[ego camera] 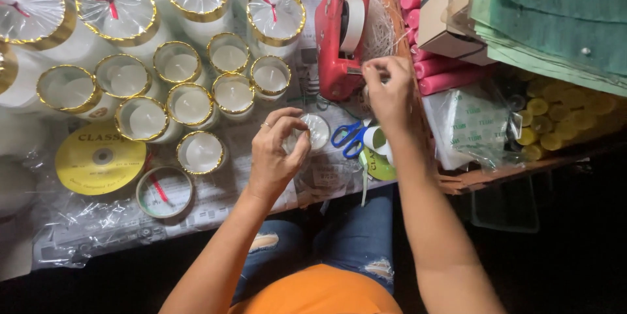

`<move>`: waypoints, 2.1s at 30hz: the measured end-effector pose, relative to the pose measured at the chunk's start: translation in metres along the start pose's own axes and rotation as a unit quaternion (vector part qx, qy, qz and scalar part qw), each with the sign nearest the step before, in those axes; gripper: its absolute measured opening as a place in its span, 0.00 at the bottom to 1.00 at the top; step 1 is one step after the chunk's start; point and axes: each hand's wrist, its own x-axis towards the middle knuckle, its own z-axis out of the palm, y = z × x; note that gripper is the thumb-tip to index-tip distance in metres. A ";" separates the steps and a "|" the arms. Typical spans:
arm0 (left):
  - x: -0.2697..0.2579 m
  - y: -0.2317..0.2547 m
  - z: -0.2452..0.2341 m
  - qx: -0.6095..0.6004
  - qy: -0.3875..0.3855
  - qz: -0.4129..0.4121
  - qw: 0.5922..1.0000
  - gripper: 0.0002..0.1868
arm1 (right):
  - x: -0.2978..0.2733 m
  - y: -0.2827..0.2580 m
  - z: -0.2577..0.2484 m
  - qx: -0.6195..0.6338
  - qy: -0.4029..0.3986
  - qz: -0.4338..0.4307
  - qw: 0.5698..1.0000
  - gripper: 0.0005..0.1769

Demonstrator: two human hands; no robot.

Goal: Wrapping individual candles in plastic film and applying labels.

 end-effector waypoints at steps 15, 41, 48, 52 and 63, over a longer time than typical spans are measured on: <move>-0.003 -0.004 0.003 0.003 0.004 -0.006 1.000 0.04 | -0.036 -0.028 0.007 0.179 -0.056 0.370 0.910 0.08; -0.029 -0.015 0.001 -0.093 -0.049 -0.115 0.988 0.34 | -0.067 -0.082 0.022 0.292 -0.261 0.173 0.904 0.10; -0.120 -0.040 0.052 -0.349 -0.036 -0.471 0.809 0.26 | -0.098 -0.116 -0.017 0.256 -0.207 0.167 0.929 0.19; -0.091 -0.016 0.052 -0.520 -0.053 -0.533 0.665 0.40 | -0.128 -0.129 -0.047 0.341 -0.127 0.218 0.905 0.17; -0.062 -0.039 0.008 0.087 -0.145 -0.239 0.956 0.43 | -0.071 -0.135 -0.035 0.275 -0.307 0.073 0.908 0.45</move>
